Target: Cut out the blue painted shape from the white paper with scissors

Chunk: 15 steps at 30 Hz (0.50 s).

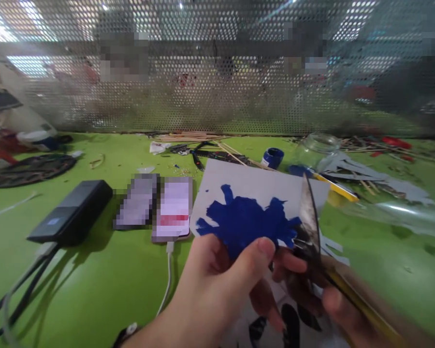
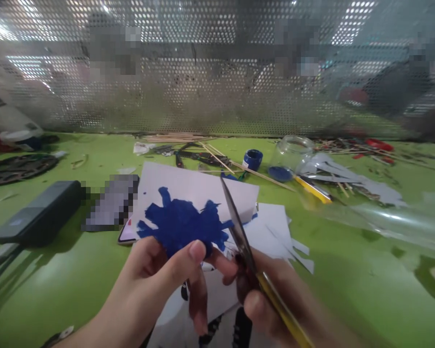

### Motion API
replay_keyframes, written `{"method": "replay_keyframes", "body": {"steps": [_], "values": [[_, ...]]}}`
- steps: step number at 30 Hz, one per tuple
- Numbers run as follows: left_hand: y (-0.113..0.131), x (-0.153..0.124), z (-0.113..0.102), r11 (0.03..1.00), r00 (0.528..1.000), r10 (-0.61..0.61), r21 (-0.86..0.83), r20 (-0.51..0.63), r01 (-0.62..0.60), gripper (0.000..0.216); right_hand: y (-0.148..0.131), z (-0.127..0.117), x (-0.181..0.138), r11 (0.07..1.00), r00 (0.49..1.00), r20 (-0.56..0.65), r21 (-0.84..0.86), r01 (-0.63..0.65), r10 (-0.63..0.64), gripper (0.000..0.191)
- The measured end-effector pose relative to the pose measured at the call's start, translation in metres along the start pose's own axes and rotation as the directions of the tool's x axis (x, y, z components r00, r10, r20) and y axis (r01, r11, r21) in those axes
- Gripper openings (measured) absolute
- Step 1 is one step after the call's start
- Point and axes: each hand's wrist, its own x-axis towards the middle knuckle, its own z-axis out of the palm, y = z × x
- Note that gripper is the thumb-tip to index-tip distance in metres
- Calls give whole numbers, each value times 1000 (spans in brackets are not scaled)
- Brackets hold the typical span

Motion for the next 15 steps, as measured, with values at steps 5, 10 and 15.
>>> {"method": "replay_keyframes", "body": {"steps": [5, 10, 15], "values": [[2, 1, 1, 997, 995, -59, 36, -83, 62, 49, -1, 2, 0, 1000, 1000, -21, -25, 5, -6, 63], [1, -1, 2, 989, 990, -68, 122, -121, 83, 53, 9, 7, 1, 999, 993, -107, -13, 36, -38, 60], [-2, -1, 0, 983, 987, -60, 162, -149, 84, 59, 15, 11, 1, 999, 991, -126, 24, 36, -33, 60]]}}
